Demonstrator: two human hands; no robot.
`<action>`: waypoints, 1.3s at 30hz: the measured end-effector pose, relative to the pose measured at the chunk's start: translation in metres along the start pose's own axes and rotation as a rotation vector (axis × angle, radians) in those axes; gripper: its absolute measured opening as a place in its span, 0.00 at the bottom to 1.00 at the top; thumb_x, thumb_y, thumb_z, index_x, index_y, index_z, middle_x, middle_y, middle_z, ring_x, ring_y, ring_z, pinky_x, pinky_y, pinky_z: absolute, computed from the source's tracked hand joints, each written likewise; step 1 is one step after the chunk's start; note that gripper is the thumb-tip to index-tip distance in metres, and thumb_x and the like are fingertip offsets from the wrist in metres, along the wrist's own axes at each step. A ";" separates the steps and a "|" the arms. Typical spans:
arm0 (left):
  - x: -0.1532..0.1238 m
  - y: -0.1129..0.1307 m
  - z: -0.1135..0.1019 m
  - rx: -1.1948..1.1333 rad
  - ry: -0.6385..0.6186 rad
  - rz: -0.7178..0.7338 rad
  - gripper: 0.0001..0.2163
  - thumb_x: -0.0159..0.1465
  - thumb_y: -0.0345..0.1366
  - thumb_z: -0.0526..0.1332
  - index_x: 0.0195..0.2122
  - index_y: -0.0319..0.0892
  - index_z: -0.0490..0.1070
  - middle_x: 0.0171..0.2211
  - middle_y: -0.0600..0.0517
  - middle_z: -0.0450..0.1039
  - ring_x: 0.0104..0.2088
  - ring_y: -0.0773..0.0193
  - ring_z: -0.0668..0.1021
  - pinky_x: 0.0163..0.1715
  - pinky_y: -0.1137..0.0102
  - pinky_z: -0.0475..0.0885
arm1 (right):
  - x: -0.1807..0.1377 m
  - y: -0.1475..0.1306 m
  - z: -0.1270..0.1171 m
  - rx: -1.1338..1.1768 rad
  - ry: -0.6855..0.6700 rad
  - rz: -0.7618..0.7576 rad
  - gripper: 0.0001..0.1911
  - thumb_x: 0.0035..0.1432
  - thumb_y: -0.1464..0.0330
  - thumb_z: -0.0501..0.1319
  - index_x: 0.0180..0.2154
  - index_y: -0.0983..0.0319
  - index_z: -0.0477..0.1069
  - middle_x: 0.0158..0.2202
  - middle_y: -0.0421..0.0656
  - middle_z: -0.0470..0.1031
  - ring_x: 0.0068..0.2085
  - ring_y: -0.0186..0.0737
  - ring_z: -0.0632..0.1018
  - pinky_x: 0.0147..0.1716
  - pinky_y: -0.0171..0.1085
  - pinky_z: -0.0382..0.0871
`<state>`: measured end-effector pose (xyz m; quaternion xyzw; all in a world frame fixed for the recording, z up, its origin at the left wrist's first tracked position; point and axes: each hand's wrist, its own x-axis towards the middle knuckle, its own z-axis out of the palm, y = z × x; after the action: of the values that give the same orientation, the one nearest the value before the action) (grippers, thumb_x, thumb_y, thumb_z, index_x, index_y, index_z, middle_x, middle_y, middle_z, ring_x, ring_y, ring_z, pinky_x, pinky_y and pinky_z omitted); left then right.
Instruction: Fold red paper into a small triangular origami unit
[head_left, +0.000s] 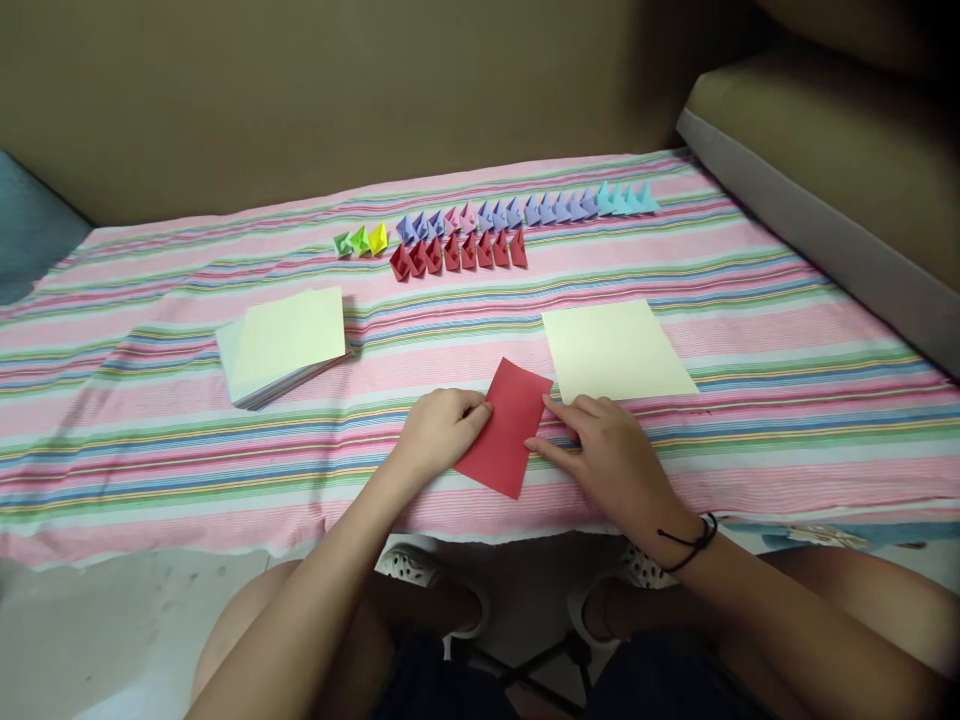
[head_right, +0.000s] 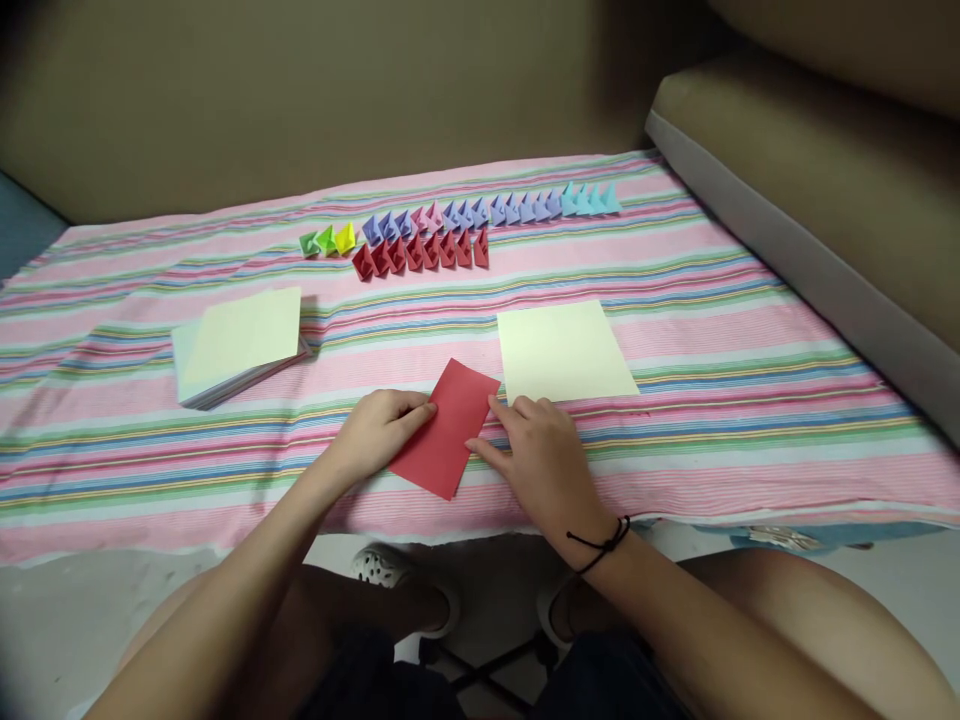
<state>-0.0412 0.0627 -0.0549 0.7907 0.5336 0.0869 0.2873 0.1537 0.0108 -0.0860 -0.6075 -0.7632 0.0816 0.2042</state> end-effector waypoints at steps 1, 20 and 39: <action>0.000 0.000 0.000 0.002 0.002 0.000 0.16 0.63 0.39 0.48 0.18 0.42 0.56 0.17 0.55 0.62 0.21 0.65 0.63 0.23 0.68 0.49 | 0.001 0.000 0.000 -0.008 -0.010 0.000 0.24 0.57 0.55 0.60 0.47 0.67 0.72 0.29 0.46 0.71 0.34 0.48 0.71 0.34 0.43 0.64; -0.001 0.001 -0.003 -0.070 -0.011 -0.014 0.16 0.62 0.40 0.49 0.18 0.42 0.55 0.17 0.55 0.60 0.20 0.66 0.62 0.23 0.69 0.50 | 0.010 -0.003 -0.012 0.107 -0.118 0.087 0.26 0.50 0.56 0.65 0.48 0.63 0.69 0.26 0.42 0.70 0.28 0.43 0.71 0.25 0.37 0.59; -0.030 0.027 -0.021 -0.548 0.395 0.304 0.14 0.65 0.40 0.54 0.23 0.41 0.65 0.27 0.51 0.63 0.31 0.64 0.68 0.32 0.70 0.62 | 0.030 -0.010 -0.059 0.936 0.014 0.064 0.10 0.58 0.60 0.58 0.31 0.60 0.70 0.31 0.41 0.71 0.32 0.38 0.72 0.32 0.36 0.65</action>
<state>-0.0412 0.0363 -0.0177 0.7228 0.4119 0.4190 0.3636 0.1635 0.0296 -0.0230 -0.4738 -0.6238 0.4194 0.4588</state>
